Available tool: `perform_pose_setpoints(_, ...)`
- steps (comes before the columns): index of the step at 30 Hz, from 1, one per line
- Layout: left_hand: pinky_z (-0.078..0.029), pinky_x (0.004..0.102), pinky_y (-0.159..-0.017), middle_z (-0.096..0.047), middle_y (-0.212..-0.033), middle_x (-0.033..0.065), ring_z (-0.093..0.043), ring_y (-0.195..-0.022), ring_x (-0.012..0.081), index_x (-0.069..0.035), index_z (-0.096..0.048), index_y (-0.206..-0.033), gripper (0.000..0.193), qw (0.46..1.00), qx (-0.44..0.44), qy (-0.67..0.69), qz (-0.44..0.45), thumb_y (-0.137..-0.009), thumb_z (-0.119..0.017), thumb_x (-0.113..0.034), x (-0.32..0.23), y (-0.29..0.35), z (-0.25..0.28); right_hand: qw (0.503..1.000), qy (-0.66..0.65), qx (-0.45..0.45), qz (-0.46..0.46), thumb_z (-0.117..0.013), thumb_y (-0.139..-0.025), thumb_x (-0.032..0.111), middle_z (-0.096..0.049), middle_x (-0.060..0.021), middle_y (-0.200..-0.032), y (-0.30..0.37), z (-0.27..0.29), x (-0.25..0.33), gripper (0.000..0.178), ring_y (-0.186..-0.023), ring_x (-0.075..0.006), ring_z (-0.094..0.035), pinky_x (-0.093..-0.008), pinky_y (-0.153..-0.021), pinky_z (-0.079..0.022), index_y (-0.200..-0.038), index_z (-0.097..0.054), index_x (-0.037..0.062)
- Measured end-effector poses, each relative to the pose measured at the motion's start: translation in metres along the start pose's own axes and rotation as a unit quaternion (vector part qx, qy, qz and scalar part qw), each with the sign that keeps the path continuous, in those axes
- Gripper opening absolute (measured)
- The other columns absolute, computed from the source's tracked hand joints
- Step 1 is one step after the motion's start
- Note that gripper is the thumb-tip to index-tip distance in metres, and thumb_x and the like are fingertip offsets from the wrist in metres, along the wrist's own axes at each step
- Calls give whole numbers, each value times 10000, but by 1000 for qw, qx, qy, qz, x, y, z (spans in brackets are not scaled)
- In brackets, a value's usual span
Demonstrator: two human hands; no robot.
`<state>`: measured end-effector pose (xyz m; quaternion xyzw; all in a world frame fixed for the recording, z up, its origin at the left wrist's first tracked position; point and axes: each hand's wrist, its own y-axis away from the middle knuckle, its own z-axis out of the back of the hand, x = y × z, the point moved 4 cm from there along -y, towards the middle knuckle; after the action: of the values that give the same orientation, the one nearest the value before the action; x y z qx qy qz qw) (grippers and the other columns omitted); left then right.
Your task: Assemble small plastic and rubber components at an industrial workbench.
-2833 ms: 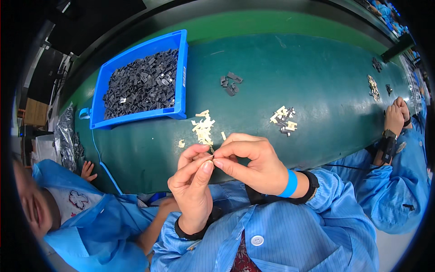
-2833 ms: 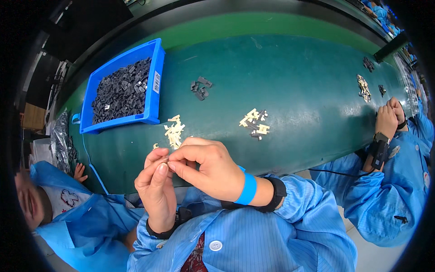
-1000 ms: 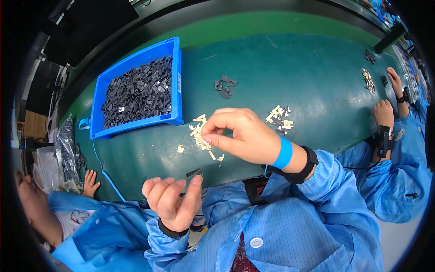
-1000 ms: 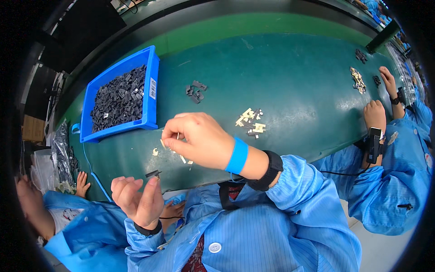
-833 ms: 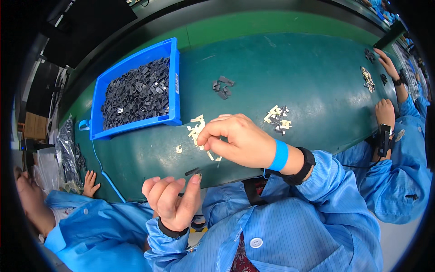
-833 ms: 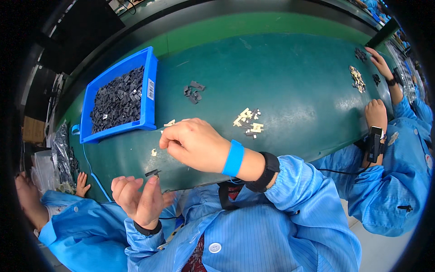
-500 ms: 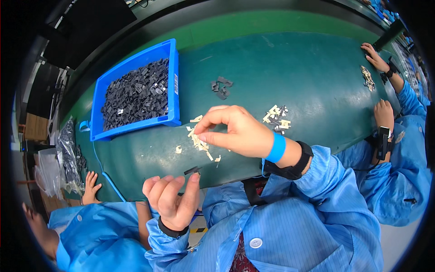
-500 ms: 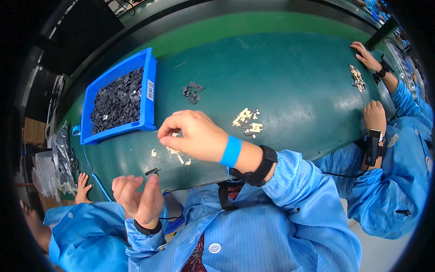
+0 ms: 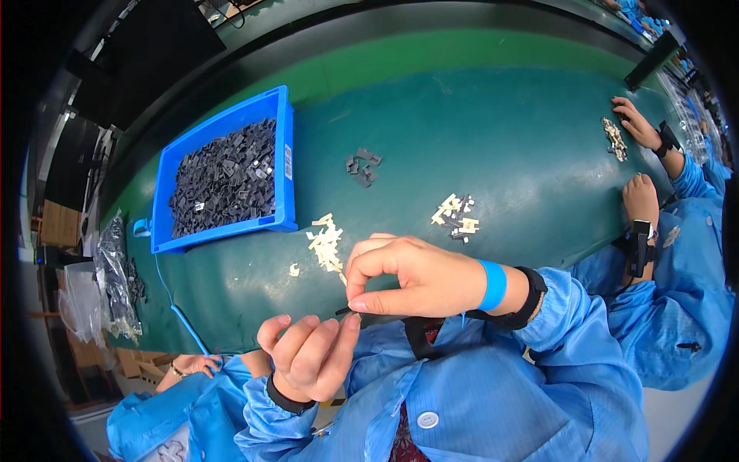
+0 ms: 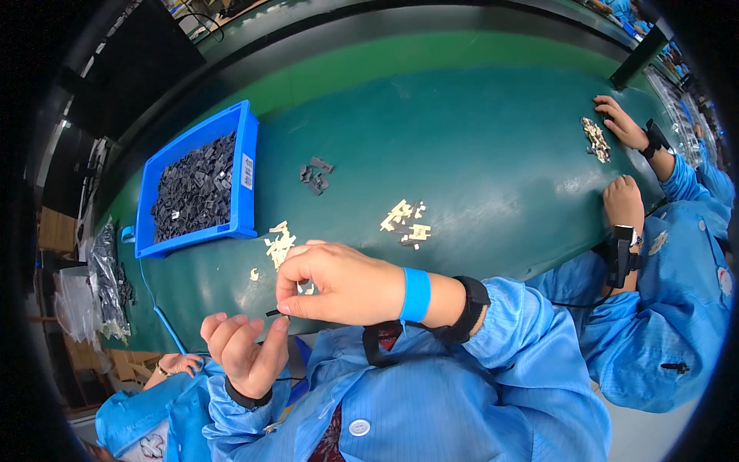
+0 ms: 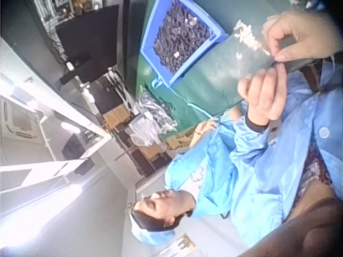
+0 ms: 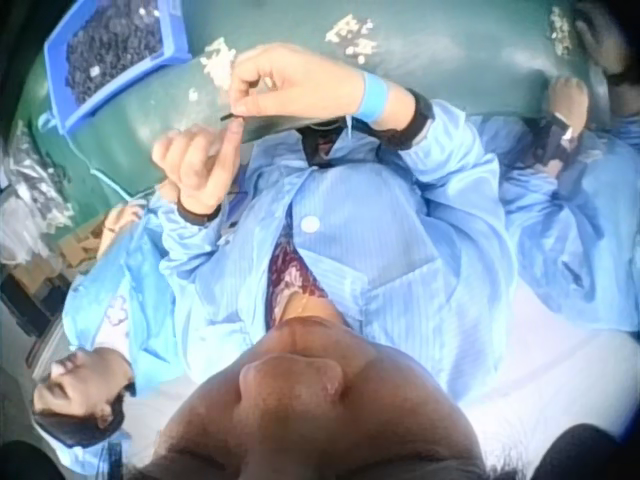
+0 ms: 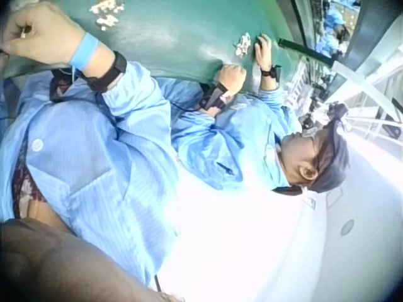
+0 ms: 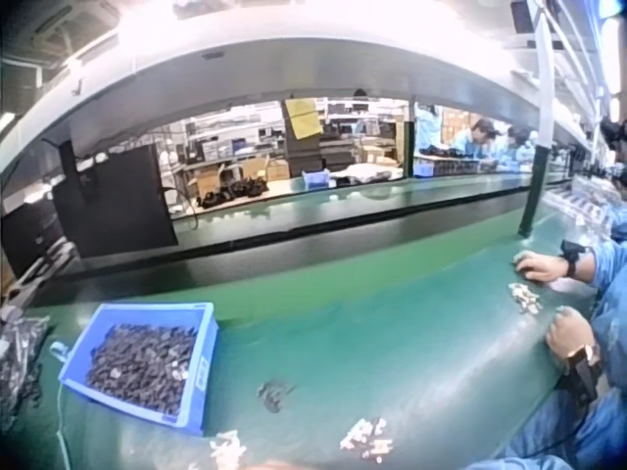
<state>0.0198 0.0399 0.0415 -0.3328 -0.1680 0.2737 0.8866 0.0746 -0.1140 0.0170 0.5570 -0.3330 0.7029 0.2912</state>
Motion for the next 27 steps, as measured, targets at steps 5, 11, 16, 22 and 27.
perform_pose_setpoints(5, -373, 402, -777, -512, -927, 44, -495, -849, 214, -92, -631, -851, 252, 1000, 20, 18, 7, -607, -692, -77, -2, -20, -17, 980, 168, -96, 53, -546, -811, 102, -518, -73, -855, 18, 8, 4, 55, -802, -244, -494, -328, -741, -387, -800, -531, 49)
perform_pose_setpoints(11, -411, 402, -698, -552, -928, 112, -544, -820, 285, -17, -591, -879, 316, 978, 169, 39, 115, -600, -709, -108, 27, -65, -56, 943, 80, -319, 48, -551, -811, 104, -508, -59, -789, 29, 48, -14, 84, -742, -191, -501, -306, -651, -402, -790, -532, 25)
perform_pose_setpoints(16, -444, 390, -691, -569, -874, 159, -556, -805, 320, 12, -589, -932, 307, 948, 212, 110, 210, -660, -676, -101, 74, -74, -114, 910, -124, -396, 13, -567, -839, 109, -526, -19, -846, 39, 68, -22, 106, -708, -74, -476, -219, -640, -392, -820, -570, 4)
perform_pose_setpoints(22, -449, 410, -699, -556, -829, 172, -553, -790, 352, 23, -594, -907, 180, 926, 270, 111, 241, -744, -566, -47, 82, -78, -157, 911, -112, -395, 34, -583, -826, 104, -527, -24, -858, 38, 71, -30, 106, -713, -73, -466, -210, -647, -386, -814, -584, -1)
perform_pose_setpoints(27, -477, 411, -699, -521, -829, 168, -560, -802, 326, 29, -556, -804, 132, 943, 256, 75, 200, -684, -501, 37, 77, -72, -161, 919, -100, -381, 15, -584, -819, 102, -537, -34, -858, 37, 72, -35, 103, -737, -88, -478, -226, -671, -400, -811, -592, 0)
